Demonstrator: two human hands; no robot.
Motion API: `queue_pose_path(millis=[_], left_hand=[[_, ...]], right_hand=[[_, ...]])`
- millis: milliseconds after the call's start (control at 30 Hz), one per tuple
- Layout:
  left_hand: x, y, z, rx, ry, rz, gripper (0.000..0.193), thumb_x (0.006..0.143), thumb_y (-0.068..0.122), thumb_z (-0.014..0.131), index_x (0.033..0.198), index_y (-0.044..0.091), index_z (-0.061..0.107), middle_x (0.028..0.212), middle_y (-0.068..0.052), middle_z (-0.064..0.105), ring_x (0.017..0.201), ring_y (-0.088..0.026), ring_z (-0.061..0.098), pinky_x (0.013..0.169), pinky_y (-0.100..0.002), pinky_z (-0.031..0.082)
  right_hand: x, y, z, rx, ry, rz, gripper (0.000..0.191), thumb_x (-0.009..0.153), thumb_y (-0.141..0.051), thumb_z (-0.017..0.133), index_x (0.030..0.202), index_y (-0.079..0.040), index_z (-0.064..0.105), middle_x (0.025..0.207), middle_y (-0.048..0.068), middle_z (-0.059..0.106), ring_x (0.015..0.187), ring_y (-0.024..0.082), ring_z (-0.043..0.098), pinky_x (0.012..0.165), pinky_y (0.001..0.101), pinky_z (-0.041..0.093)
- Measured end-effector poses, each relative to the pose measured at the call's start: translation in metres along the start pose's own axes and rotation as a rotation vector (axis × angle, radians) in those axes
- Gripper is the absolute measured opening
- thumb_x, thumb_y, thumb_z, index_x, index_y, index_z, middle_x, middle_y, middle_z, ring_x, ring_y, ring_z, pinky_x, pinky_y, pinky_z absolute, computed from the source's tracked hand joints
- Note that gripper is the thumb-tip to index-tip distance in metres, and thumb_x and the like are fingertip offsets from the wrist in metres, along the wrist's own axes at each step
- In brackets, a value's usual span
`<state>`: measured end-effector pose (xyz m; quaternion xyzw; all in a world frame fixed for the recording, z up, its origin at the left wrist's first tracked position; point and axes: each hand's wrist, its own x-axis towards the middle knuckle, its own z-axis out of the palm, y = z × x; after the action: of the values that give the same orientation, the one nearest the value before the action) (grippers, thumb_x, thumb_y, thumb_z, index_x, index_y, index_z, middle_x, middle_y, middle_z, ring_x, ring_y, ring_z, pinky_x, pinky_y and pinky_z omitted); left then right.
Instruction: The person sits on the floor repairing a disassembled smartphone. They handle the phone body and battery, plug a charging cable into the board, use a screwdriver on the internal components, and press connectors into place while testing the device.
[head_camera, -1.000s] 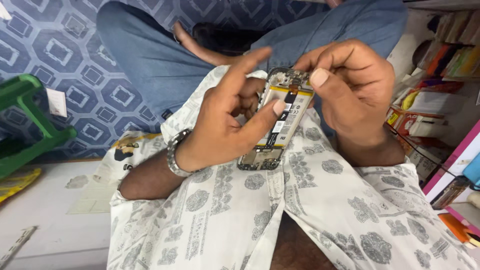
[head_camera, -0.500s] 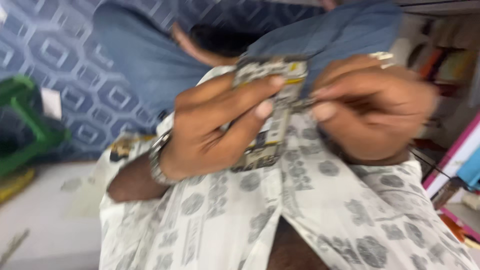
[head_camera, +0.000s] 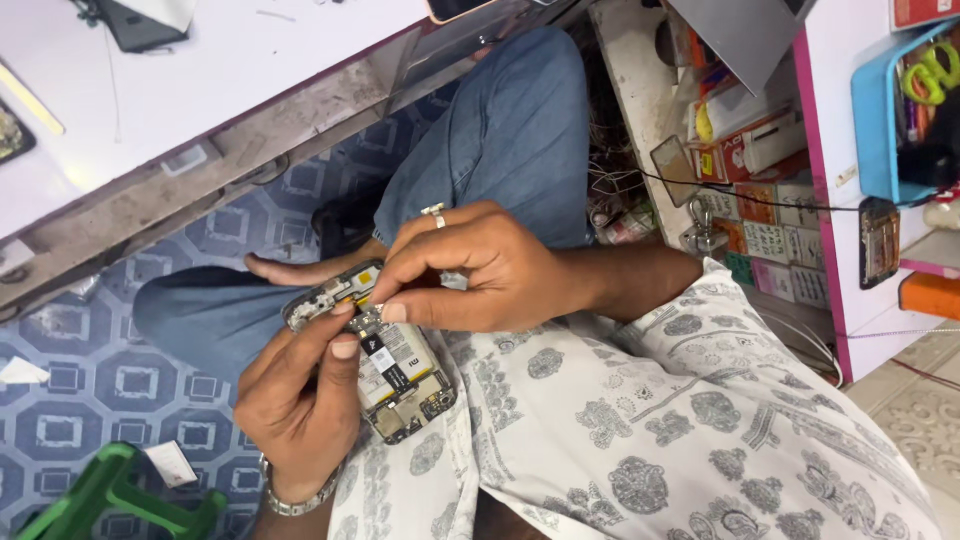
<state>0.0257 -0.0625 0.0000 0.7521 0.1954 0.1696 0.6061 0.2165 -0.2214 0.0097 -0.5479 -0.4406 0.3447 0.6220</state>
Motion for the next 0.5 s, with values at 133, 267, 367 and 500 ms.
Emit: queue_pose_path(millis=[133,267,367,500], left_hand=[[-0.006,-0.006,0.004,-0.024,0.038,-0.039,0.020,0.103,0.001,0.070,0.122,-0.003,0.071,0.108,-0.015,0.073,0.085,-0.009,0.065,0.075,-0.018,0.050],[-0.008,-0.009,0.005,-0.043,0.062,-0.084,0.019,0.105,0.002,0.069,0.123,-0.004,0.072,0.100,-0.013,0.072,0.083,-0.008,0.063,0.073,-0.018,0.049],[-0.008,-0.011,0.007,-0.035,0.060,-0.039,0.019,0.106,0.003,0.069,0.124,-0.004,0.071,0.102,-0.012,0.072,0.087,-0.009,0.064,0.079,-0.019,0.050],[-0.009,-0.012,0.007,-0.017,0.058,-0.061,0.019,0.105,0.004,0.069,0.122,-0.004,0.071,0.097,-0.011,0.072,0.084,-0.009,0.064,0.076,-0.019,0.050]], right_hand=[[-0.003,0.003,0.002,-0.003,-0.011,-0.029,0.025,0.103,-0.007,0.076,0.126,0.000,0.069,0.115,0.011,0.071,0.083,0.009,0.068,0.066,0.0222,0.053],[-0.007,0.008,0.002,-0.171,0.001,-0.144,0.031,0.105,-0.006,0.077,0.134,-0.002,0.066,0.117,0.011,0.067,0.095,0.012,0.070,0.077,0.0238,0.057],[-0.008,0.011,0.002,-0.202,0.013,-0.180,0.032,0.103,-0.006,0.078,0.133,-0.001,0.066,0.119,0.011,0.066,0.097,0.014,0.069,0.079,0.0254,0.057],[-0.008,0.013,0.002,-0.148,0.008,-0.152,0.031,0.103,-0.007,0.077,0.131,0.000,0.066,0.118,0.011,0.066,0.094,0.013,0.069,0.076,0.0242,0.056]])
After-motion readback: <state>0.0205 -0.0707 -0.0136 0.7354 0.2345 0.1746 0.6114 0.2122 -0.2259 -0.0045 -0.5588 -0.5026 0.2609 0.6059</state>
